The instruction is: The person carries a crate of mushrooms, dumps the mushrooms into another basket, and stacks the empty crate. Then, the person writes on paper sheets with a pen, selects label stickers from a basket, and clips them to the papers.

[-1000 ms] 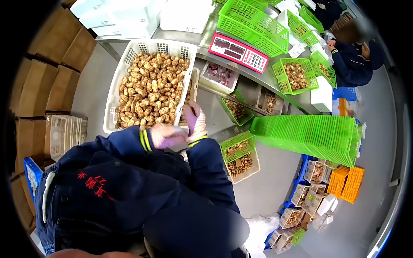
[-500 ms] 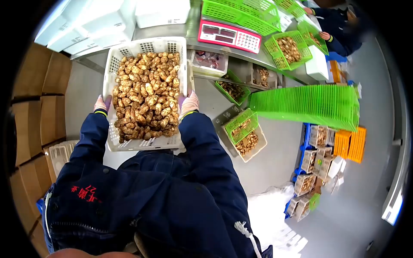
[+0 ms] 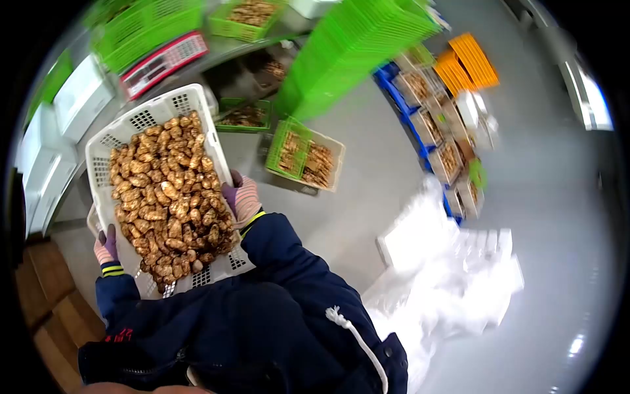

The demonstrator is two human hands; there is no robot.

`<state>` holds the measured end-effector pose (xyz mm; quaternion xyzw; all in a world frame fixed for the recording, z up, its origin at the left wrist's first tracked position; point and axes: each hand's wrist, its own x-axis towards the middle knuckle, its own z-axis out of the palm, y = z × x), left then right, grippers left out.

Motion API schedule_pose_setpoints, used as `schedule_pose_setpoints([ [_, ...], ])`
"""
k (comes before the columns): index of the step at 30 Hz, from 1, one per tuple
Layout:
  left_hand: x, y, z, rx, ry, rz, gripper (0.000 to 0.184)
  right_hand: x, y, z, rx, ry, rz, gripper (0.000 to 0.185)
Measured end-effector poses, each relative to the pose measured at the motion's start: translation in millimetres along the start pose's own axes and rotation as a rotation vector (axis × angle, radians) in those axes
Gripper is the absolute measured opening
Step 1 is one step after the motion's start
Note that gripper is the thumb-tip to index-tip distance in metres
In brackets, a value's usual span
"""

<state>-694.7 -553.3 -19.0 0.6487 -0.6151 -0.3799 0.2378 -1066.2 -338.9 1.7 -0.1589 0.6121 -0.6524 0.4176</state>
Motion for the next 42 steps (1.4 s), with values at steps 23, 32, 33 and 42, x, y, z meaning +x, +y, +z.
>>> schedule_pose_setpoints([
  [23,-1794,-169,347,-0.341,0.014,0.309,0.037,-1349,204,-1262,-0.003,0.073,-0.319,0.035],
  [32,-1688,34,519,-0.005,-0.129,0.412,0.035,-1191,108,-1369,0.079,0.251,-0.209,0.034],
  [33,-1677,54,540,-0.011,-0.136,0.46,0.035,-1174,101,-1384,0.093,0.276,-0.222,0.034],
  [42,-1600,241,739,0.005,-0.273,0.572,0.034,-1011,30,-1522,0.292,0.383,-0.146,0.031],
])
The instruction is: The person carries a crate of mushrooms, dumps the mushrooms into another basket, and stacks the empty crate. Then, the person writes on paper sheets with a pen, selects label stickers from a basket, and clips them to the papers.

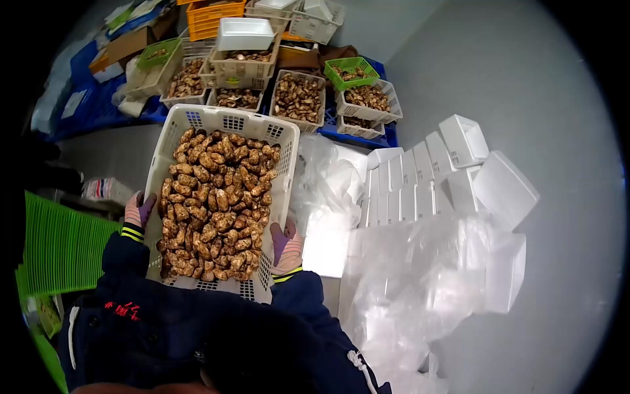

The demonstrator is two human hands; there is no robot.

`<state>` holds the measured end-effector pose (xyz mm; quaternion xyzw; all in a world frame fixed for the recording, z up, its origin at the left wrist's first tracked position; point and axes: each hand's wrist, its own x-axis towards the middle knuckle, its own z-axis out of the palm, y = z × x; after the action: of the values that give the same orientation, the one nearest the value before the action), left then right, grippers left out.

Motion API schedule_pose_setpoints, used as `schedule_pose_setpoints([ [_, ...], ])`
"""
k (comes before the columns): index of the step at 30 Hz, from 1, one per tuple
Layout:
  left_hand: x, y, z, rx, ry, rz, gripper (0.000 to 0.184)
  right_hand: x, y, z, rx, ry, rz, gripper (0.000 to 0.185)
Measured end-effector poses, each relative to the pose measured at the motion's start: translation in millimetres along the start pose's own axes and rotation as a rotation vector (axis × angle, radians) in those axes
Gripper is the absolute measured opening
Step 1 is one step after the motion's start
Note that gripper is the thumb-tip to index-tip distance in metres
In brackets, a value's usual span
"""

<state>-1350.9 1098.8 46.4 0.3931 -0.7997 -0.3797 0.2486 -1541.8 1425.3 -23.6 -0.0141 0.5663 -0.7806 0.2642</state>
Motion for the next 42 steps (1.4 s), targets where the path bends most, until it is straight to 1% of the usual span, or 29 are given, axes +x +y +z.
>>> schedule_pose_setpoints([
  [1,22,22,13,0.22,-0.069,-0.05,0.034,30,-4,-6,-0.189,0.018,-0.03,0.03],
  [3,64,27,55,0.112,-0.056,-0.077,0.032,91,-15,-18,-0.176,0.022,-0.028,0.03],
  [5,108,54,95,0.276,-0.154,-0.212,0.032,141,-26,-27,-0.164,0.024,-0.025,0.031],
  [6,133,48,114,0.335,-0.18,-0.153,0.035,163,-30,-33,0.062,0.009,0.122,0.032],
  [7,154,54,137,0.198,-0.165,0.004,0.038,188,-26,-40,0.107,0.043,0.115,0.031],
  [9,192,82,180,0.359,-0.287,-0.196,0.04,222,-23,-58,0.29,0.08,0.09,0.029],
  [10,212,78,199,0.447,-0.324,-0.183,0.042,226,-39,-57,0.567,0.217,0.215,0.03],
  [12,243,98,236,0.577,-0.426,-0.219,0.046,273,-3,-84,0.297,0.253,0.163,0.026],
  [13,257,100,255,0.565,-0.442,-0.125,0.049,290,6,-94,0.226,0.257,0.148,0.025],
  [14,280,60,281,0.612,-0.376,0.024,0.049,309,22,-111,0.16,0.241,0.232,0.023],
  [15,295,98,303,0.668,-0.503,-0.11,0.049,315,8,-108,0.17,0.297,0.224,0.023],
  [16,309,108,323,0.645,-0.56,-0.102,0.049,325,13,-110,0.27,0.316,0.218,0.022],
  [17,329,88,346,0.691,-0.609,-0.089,0.049,335,19,-111,0.37,0.336,0.211,0.021],
  [19,357,91,382,0.747,-0.642,-0.074,0.048,359,23,-109,0.336,0.351,0.282,0.02],
  [23,446,60,479,0.804,-0.774,-0.053,0.046,420,36,-90,0.396,0.5,0.239,0.019],
  [24,469,52,507,0.846,-0.801,-0.08,0.04,437,42,-84,0.426,0.552,0.242,0.02],
  [25,483,70,519,0.872,-0.847,0.003,0.035,451,50,-78,0.455,0.6,0.251,0.02],
  [26,499,70,542,0.892,-0.868,-0.012,0.033,460,86,-87,0.251,0.544,0.179,0.023],
  [27,519,68,565,0.912,-0.889,-0.026,0.03,474,89,-77,0.247,0.553,0.195,0.023],
  [29,554,66,609,1.041,-0.931,0.057,0.028,502,94,-56,0.556,0.686,0.22,0.026],
  [30,580,36,641,1.093,-1.016,0.063,0.026,513,113,-52,0.475,0.741,0.265,0.029],
  [31,575,84,630,1.011,-0.906,0.227,0.026,523,124,-45,0.388,0.787,0.407,0.025],
  [33,601,83,663,1.052,-0.91,0.209,0.028,537,132,-24,0.357,0.772,0.522,0.025],
  [35,625,73,691,1.14,-0.871,0.182,0.037,555,129,1,0.499,0.713,0.55,0.017],
  [36,627,68,696,1.142,-0.885,0.17,0.037,561,143,4,0.436,0.548,0.519,0.021],
  [39,626,57,696,1.005,-0.688,0.291,0.02,576,174,5,0.21,0.387,0.531,0.023],
  [40,626,69,689,0.956,-0.601,0.328,0.021,580,179,3,0.114,0.349,0.538,0.023],
  [41,618,83,677,0.837,-0.621,0.199,0.035,582,182,0,0.016,0.308,0.543,0.024],
  [42,601,71,669,0.719,-0.517,0.316,0.033,583,184,-3,-0.088,0.266,0.543,0.024],
])
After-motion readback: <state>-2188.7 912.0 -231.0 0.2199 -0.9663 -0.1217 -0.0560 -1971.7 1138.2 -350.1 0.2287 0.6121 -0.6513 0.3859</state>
